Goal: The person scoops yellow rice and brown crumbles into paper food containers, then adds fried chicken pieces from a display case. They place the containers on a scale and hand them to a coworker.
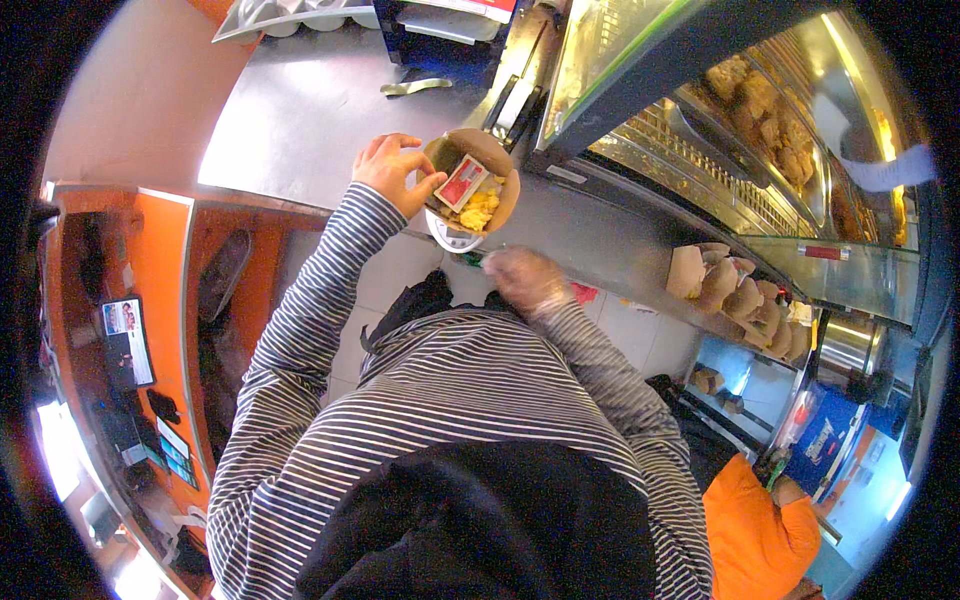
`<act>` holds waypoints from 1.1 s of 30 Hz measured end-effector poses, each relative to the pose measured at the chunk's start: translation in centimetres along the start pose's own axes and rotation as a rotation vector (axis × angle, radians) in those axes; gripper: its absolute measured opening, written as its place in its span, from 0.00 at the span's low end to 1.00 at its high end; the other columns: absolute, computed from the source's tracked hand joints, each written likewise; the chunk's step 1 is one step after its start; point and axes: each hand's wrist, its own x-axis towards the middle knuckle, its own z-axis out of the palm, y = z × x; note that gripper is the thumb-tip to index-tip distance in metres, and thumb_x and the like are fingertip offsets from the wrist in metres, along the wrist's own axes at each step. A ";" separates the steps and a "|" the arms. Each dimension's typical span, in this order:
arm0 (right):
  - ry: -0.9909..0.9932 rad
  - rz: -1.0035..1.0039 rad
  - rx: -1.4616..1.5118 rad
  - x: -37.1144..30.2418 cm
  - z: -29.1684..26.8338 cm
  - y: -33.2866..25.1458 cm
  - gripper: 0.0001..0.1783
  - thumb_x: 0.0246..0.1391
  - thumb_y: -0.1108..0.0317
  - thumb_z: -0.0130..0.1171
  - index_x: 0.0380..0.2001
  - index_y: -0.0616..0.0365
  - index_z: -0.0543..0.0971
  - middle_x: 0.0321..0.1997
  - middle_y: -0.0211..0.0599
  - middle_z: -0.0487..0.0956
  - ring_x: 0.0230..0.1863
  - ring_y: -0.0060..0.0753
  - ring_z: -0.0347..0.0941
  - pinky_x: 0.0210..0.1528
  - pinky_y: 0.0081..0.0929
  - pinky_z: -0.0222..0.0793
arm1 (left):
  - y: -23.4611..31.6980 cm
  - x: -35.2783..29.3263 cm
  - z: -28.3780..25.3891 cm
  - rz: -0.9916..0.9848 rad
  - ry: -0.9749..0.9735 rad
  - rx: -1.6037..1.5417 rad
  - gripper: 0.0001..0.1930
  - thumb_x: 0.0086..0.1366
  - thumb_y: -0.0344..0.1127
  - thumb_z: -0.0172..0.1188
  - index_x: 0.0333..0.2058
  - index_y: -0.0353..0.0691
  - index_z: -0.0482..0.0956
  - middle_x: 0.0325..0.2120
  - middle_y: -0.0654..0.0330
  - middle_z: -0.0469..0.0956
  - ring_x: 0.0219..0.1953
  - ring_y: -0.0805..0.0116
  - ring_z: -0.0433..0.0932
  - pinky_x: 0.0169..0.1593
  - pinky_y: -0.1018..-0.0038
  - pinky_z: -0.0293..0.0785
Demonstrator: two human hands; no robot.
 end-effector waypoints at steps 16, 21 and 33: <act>0.037 0.014 0.201 3.3 5.3 1.0 0.15 0.56 0.58 0.49 0.38 0.56 0.76 0.33 0.46 0.77 0.34 0.48 0.74 0.38 0.41 0.70 | 4.2 4.0 2.6 -0.122 -0.479 0.459 0.27 0.52 0.59 0.61 0.44 0.47 0.80 0.63 0.52 0.53 0.67 0.52 0.44 0.65 0.44 0.33; -0.047 -0.103 -0.018 3.6 5.4 1.1 0.11 0.53 0.62 0.52 0.35 0.56 0.77 0.30 0.41 0.76 0.32 0.44 0.74 0.35 0.36 0.71 | 4.5 4.1 2.5 -0.122 -0.508 0.540 0.26 0.51 0.58 0.62 0.44 0.48 0.79 0.63 0.54 0.53 0.67 0.51 0.43 0.61 0.34 0.29; 1.219 0.415 0.503 -3.0 -10.0 5.4 0.09 0.52 0.64 0.57 0.32 0.58 0.74 0.35 0.38 0.73 0.38 0.34 0.71 0.41 0.33 0.69 | 4.0 3.0 1.5 -0.161 -0.318 0.396 0.17 0.55 0.46 0.60 0.42 0.47 0.76 0.60 0.51 0.59 0.66 0.50 0.48 0.60 0.31 0.25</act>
